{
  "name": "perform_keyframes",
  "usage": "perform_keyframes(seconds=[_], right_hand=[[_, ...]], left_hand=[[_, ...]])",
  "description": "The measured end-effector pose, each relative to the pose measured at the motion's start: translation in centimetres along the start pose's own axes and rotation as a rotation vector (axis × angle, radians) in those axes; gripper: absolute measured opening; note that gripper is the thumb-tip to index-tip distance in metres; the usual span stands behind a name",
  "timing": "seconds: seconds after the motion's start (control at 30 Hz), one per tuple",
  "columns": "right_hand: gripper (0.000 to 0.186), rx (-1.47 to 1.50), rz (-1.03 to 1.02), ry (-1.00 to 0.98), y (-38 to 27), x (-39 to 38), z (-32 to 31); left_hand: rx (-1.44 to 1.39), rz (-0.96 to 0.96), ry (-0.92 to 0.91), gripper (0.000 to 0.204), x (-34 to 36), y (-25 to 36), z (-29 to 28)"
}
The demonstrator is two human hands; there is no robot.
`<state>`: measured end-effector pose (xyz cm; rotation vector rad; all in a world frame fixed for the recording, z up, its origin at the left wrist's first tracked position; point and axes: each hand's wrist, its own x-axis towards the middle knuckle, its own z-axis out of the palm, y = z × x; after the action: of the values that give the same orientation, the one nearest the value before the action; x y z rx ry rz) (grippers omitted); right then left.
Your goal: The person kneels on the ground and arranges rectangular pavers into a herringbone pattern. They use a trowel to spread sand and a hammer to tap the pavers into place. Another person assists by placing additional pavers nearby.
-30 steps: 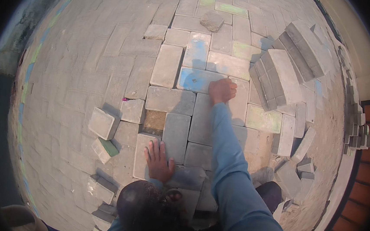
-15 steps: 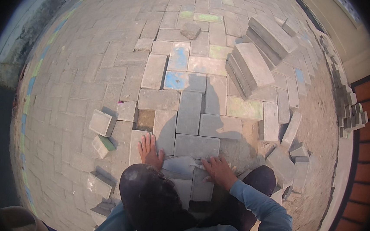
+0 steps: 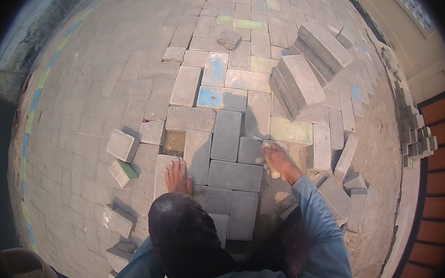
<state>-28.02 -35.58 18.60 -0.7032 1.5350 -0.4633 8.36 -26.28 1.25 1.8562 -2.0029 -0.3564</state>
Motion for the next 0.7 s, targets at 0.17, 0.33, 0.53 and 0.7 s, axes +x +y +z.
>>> perform_keyframes(seconds=[0.17, 0.33, 0.53, 0.7], right_hand=[[0.034, -0.014, 0.016, 0.027, -1.4, 4.5, -0.3], [0.03, -0.032, 0.023, -0.003, -4.6, 5.9, -0.6], [0.021, -0.107, 0.025, -0.021, -7.2, 5.3, 2.3], [0.017, -0.062, -0.047, 0.073, -2.8, 7.4, 4.2]], left_hand=[[-0.008, 0.016, 0.001, 0.068, -0.3, -0.2, 0.2], [-0.014, -0.003, -0.016, 0.067, 0.0, 0.3, -0.5], [-0.014, -0.089, -0.061, 0.067, 0.1, 1.3, -1.5], [-0.005, -0.117, -0.102, 0.069, 0.4, 2.5, -1.2]])
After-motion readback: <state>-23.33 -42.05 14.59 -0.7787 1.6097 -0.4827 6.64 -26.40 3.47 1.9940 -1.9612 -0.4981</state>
